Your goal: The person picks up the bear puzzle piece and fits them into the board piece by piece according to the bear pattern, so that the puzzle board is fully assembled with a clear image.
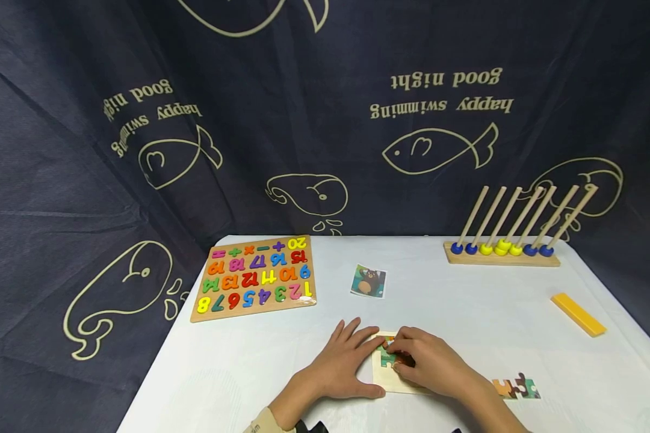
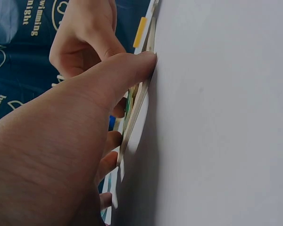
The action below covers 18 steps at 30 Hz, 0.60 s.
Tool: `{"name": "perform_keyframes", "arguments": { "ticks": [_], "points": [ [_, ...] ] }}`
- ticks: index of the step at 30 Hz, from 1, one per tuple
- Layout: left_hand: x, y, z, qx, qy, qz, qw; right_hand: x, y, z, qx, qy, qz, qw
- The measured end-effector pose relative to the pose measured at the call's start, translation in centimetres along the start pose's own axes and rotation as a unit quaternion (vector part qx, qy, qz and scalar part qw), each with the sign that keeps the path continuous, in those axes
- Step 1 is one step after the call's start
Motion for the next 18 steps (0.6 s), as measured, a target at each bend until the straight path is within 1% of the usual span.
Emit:
{"name": "perform_keyframes", "arguments": {
  "ticks": [6,9,14,18],
  "points": [
    [-0.14,-0.07,-0.05,-0.004,0.0,0.002,1.0,0.25,0.41,0.39,-0.003,-0.006,0.005,1.0],
    [-0.12,0.0,0.02,-0.002,-0.002,0.003,1.0,0.18,0.37,0.54,-0.007,-0.009,0.005,0.9999],
    [0.05,0.17,0.04,-0.005,-0.002,0.009,0.9999,-0.19,0.16,0.63,-0.014,-0.003,0.0,0.9999],
    [0.06,0.22,0.13,0.003,-0.006,0.01,0.9999,-0.08,0.15,0.73,-0.022,-0.006,-0.001,0.9997]
  ]
}}
Point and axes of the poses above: each hand's wrist, its own x-axis towards the middle knuckle, its own y-axis out of the palm, z = x × y, the point moved 9 cm from there along x, towards the middle knuckle, and after that the axes turned 3 degrees about -y, right-handed, at the moved point
